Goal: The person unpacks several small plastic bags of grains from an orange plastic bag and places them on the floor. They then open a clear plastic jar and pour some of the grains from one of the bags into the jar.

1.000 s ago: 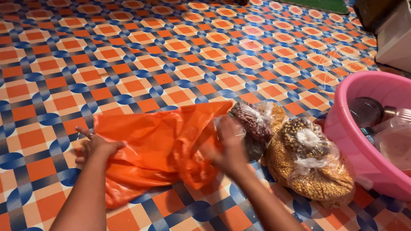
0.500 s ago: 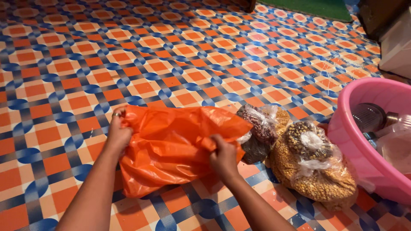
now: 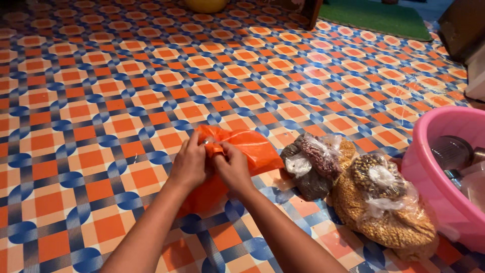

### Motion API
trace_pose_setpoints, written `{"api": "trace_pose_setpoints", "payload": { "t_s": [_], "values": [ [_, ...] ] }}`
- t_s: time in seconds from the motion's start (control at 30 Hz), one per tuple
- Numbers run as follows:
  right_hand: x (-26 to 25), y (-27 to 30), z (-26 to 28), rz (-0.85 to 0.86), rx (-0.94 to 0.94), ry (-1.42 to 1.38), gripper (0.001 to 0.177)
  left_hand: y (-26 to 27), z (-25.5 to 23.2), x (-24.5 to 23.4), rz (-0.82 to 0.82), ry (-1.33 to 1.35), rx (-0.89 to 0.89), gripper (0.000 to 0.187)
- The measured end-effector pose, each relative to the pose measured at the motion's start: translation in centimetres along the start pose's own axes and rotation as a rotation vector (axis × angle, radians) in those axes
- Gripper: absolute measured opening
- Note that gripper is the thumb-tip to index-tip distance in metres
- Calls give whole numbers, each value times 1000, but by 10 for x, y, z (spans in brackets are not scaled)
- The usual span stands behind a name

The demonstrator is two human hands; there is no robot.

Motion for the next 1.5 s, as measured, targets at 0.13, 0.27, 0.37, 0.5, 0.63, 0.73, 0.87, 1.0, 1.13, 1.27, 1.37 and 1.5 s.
{"api": "trace_pose_setpoints", "payload": {
  "t_s": [0.13, 0.27, 0.37, 0.5, 0.63, 0.73, 0.87, 1.0, 1.13, 1.27, 1.37, 1.5],
  "values": [
    [-5, 14, 27, -1, -118, 568, 34, 0, 5, 21, -162, -101, 129, 37],
    [-27, 22, 37, 35, -116, 588, 64, -14, 51, 22, -97, -541, 54, 46],
    [-57, 22, 39, 19, -53, 701, 61, -13, 119, -13, -34, -791, -324, 52],
    [-84, 16, 48, 8, -87, 747, 60, -2, 170, -40, 158, -751, -809, 108],
    [-115, 15, 61, -20, -67, 783, 58, -8, 161, -66, -115, -388, -966, 119],
    [-166, 18, 83, -91, -170, 916, 57, -21, 127, -77, -303, -258, -841, 117],
    [-276, 25, 125, -229, -289, 1296, 63, -43, 44, -62, -350, -272, -492, 97],
    [-403, 59, 154, -331, -173, 1736, 74, -49, -63, -9, -314, -298, -217, 82],
    [-500, 116, 136, -98, 164, 1831, 58, -38, -183, 52, -326, -268, 123, 80],
    [-539, 163, 97, 155, 293, 1558, 65, -2, -304, 120, -135, -79, 391, 68],
    [-543, 165, 68, 154, 352, 1588, 56, 35, -386, 179, 45, -138, 605, 79],
    [-545, 165, 50, 138, 266, 1559, 49, 79, -464, 241, -21, -246, 874, 78]
  ]
}}
Point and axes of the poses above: each hand's wrist, its own y-axis away from the middle knuckle, its own x-axis out of the palm, z = x × y, the point moved 6 cm from there along -y, towards the middle knuckle, and after that the axes turned 14 degrees about -x, right-handed, at the moved point
